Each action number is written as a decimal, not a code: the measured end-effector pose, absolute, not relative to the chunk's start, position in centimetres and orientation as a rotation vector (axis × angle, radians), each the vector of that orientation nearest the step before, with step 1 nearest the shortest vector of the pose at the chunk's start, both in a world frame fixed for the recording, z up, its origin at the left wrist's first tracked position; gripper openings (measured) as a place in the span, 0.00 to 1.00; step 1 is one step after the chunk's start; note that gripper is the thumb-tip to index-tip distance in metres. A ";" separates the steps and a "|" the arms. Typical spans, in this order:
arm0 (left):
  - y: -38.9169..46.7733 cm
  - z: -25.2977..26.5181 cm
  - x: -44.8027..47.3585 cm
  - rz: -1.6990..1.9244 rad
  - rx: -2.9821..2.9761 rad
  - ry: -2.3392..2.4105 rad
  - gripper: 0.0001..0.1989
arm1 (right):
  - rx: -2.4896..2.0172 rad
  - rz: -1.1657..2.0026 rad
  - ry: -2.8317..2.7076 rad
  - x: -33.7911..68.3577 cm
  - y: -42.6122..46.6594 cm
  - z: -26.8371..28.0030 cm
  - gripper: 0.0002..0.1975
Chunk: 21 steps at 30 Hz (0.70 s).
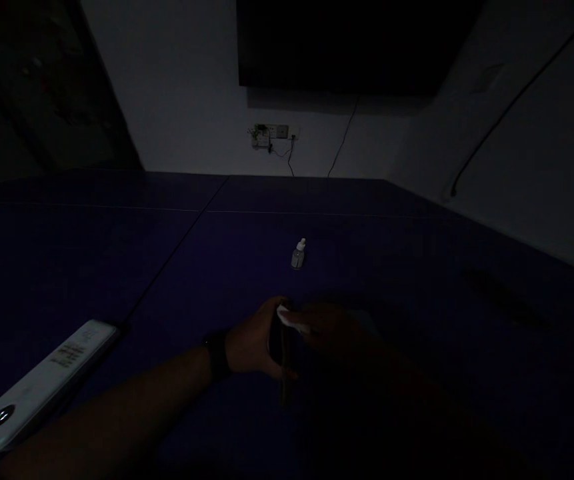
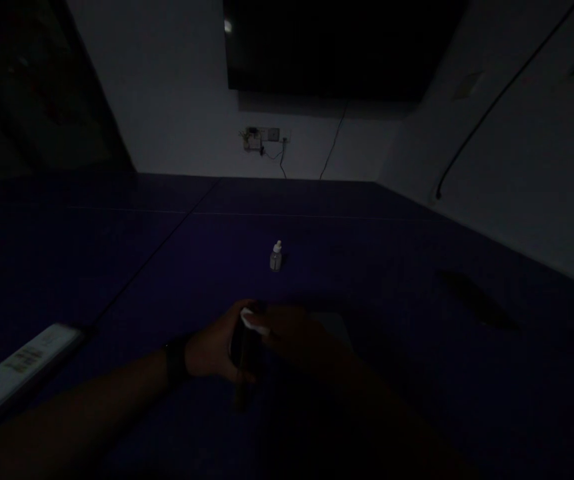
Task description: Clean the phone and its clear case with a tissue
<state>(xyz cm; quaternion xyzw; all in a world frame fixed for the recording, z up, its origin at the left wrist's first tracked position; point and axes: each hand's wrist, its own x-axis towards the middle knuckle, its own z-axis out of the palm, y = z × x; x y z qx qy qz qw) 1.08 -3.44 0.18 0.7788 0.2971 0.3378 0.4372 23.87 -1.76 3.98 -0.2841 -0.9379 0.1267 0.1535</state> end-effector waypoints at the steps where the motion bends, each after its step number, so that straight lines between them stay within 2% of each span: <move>1: -3.4 0.3 1.1 0.839 1.951 0.727 0.56 | -0.860 0.372 -2.639 23.6 -1.2 3.8 0.24; 8: -3.4 0.0 1.0 0.818 1.961 0.816 0.57 | -0.652 0.455 -2.754 24.1 -1.8 4.2 0.23; 15: -3.4 2.0 1.7 0.916 2.003 0.557 0.52 | -0.903 0.503 -2.462 22.7 -0.5 3.5 0.23; 21: -3.5 1.7 1.7 0.923 1.953 0.573 0.53 | -0.952 0.733 -2.351 22.8 -0.7 3.9 0.21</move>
